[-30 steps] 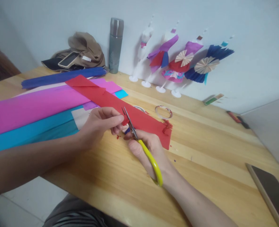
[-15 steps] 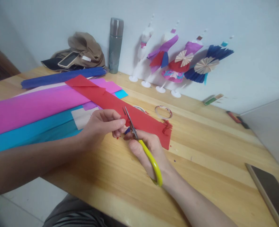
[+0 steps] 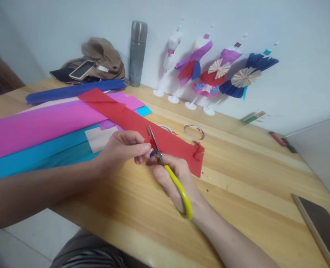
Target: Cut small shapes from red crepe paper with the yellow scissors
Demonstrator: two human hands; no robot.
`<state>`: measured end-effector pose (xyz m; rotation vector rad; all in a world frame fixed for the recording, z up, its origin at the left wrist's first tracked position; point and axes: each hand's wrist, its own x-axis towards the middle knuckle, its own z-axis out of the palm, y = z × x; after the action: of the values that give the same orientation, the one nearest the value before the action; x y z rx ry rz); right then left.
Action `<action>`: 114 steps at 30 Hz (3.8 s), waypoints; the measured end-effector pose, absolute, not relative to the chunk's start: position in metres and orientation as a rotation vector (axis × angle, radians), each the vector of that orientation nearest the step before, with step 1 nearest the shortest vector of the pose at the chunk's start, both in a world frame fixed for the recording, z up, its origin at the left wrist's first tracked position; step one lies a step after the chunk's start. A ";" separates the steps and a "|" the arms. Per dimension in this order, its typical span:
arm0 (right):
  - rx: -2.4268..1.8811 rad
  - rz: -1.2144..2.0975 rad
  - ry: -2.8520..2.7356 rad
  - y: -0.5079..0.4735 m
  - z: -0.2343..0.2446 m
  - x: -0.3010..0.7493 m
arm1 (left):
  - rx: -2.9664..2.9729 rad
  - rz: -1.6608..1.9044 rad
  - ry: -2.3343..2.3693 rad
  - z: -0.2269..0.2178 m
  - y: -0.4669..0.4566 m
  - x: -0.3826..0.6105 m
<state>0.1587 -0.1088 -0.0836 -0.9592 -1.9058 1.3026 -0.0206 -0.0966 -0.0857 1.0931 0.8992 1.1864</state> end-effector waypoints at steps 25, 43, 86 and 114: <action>-0.904 1.448 -1.786 -0.112 -0.097 0.158 | 1.178 1.184 0.937 -0.078 -0.100 -0.020; -0.866 1.489 -1.800 -0.110 -0.102 0.163 | 1.209 1.185 0.957 -0.079 -0.099 -0.020; -1.022 1.026 -1.511 -0.098 -0.082 0.152 | 1.368 0.944 1.049 -0.078 -0.093 -0.019; -1.069 1.295 -1.419 -0.091 -0.078 0.154 | 1.305 0.746 0.944 -0.084 -0.089 -0.024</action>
<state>0.1541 -0.0906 -0.0777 -1.0695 -1.4193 1.2950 -0.0236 -0.0886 -0.0839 1.3052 0.9441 0.7455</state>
